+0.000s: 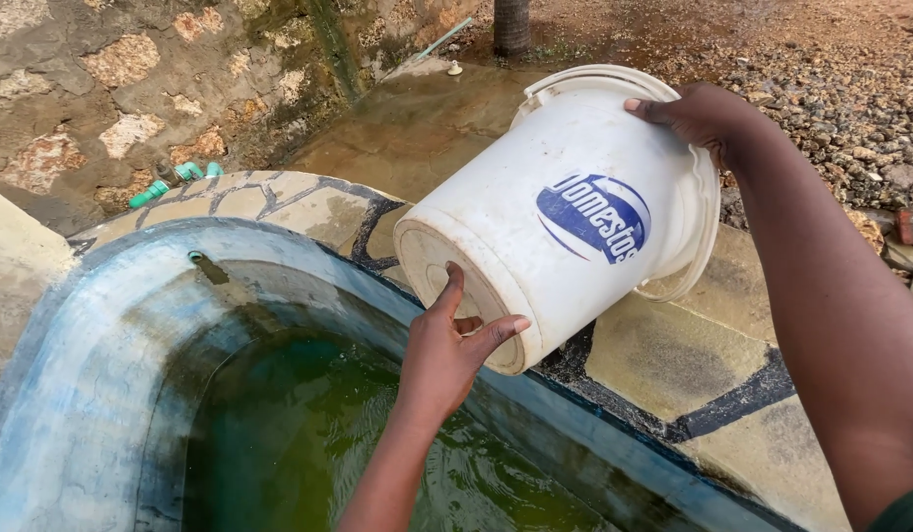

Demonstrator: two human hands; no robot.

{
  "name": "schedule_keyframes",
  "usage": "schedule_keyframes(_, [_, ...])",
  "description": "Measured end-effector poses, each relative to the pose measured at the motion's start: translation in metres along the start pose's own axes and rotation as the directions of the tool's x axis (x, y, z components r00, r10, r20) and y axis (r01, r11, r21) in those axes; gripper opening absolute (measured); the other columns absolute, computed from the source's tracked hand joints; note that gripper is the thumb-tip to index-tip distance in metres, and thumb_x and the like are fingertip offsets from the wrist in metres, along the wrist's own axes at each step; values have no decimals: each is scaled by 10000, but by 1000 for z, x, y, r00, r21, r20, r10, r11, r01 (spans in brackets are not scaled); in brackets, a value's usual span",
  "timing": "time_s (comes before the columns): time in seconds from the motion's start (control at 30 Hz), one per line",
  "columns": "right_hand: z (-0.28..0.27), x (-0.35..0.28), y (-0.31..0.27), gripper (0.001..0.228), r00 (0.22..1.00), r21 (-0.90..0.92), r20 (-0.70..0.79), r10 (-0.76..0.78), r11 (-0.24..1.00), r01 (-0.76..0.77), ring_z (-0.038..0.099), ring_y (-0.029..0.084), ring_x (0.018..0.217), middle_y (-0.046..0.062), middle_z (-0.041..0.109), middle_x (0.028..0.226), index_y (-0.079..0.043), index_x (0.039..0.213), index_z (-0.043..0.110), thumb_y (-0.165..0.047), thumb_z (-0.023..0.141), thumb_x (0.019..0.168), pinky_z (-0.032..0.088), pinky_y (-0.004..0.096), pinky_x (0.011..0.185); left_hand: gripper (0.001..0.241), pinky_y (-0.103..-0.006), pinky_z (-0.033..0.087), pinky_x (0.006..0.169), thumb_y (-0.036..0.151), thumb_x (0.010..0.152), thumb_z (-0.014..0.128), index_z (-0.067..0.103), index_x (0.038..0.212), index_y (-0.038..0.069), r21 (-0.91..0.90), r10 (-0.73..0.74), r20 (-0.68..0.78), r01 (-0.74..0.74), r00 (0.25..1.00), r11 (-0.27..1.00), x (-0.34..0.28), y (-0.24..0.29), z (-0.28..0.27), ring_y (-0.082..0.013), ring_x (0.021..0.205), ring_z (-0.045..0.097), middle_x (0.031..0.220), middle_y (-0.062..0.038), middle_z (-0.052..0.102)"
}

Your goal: The person scoops water from a stone-lined basin using a white bucket, dipping the bucket into the water and lifting it several times.

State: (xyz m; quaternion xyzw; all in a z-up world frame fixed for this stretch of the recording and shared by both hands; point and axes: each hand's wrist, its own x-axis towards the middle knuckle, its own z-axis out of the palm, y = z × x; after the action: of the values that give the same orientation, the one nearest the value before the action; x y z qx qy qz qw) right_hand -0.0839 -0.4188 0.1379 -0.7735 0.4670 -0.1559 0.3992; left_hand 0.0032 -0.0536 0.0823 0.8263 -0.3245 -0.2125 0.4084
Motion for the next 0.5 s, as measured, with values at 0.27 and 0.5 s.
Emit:
schedule_keyframes(0.27, [-13,13,22,851,997,239,28,76,968,-81,577,368,1187,210,522,1412,31,1464,392,-527,731,919,513,541,954,1137,-539,589,824,717,745,606,218,1685,208,123,95,-10,-93,995,988,4,28,7,-294,1209,706,1424,-159,638])
schedule_keyframes(0.5, [-21,26,45,719,997,227,1,76,971,-74,680,399,978,237,677,1213,57,1314,582,-549,741,961,574,590,774,1110,-553,564,925,756,779,546,248,1661,151,169,293,-51,-281,955,945,12,27,20,-404,1173,695,1625,-229,403])
